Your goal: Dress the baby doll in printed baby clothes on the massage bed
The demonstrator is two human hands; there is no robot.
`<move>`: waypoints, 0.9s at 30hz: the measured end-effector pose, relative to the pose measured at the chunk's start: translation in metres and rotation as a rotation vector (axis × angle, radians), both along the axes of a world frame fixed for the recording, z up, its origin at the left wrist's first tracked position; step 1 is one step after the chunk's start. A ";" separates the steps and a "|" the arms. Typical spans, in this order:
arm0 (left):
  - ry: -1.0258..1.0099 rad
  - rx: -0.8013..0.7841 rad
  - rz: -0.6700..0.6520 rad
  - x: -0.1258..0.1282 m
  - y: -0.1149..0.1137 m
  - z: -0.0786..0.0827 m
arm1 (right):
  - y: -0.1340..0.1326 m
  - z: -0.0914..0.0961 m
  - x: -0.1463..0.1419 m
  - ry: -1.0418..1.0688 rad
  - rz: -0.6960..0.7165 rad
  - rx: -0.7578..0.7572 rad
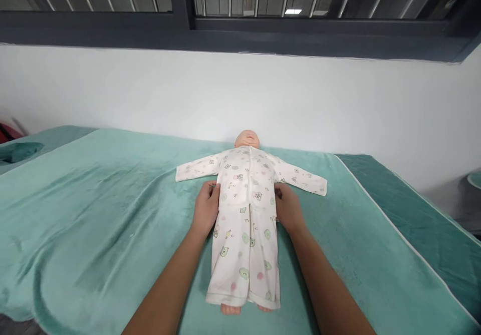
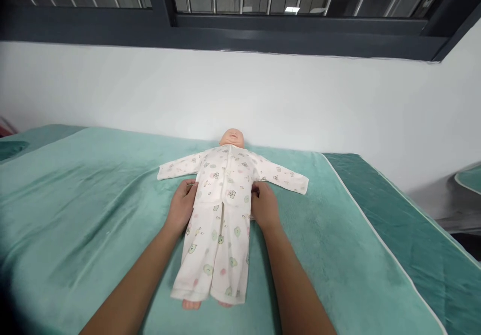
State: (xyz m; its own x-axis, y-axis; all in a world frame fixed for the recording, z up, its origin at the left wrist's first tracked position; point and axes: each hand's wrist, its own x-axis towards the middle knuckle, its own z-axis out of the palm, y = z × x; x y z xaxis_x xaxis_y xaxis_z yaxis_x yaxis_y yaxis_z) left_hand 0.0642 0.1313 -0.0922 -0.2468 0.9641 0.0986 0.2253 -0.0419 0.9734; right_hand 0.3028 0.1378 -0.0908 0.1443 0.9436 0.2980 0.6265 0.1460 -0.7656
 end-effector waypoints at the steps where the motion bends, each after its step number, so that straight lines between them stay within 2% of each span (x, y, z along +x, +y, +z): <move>1: -0.004 0.005 -0.001 -0.001 0.000 -0.002 | 0.000 0.000 0.001 0.023 -0.007 -0.004; 6: 0.080 0.026 -0.002 -0.005 -0.009 -0.004 | -0.006 0.001 0.000 0.109 -0.024 -0.025; 8: 0.126 0.035 -0.022 -0.006 -0.012 -0.003 | -0.008 0.002 0.000 0.127 -0.081 -0.023; 10: 0.144 0.035 -0.011 -0.008 -0.012 -0.005 | -0.008 0.002 0.003 0.273 -0.189 -0.004; 12: 0.120 0.022 0.041 -0.014 -0.007 -0.007 | -0.006 0.002 0.011 0.514 -0.290 0.015; 16: 0.005 0.020 0.226 -0.040 0.015 -0.012 | 0.000 0.006 0.032 0.818 -0.347 -0.009; 18: 0.134 0.092 0.350 -0.056 0.026 -0.014 | 0.002 0.010 0.041 0.970 -0.348 -0.030; 20: 0.378 0.132 0.415 -0.068 0.034 -0.015 | 0.002 0.013 0.046 1.082 -0.333 -0.059; 23: 0.660 0.024 0.368 -0.074 0.039 -0.016 | 0.001 0.013 0.049 1.093 -0.292 -0.092; 27: 0.757 -0.081 0.336 -0.075 0.044 -0.015 | -0.002 0.008 0.049 1.080 -0.301 -0.035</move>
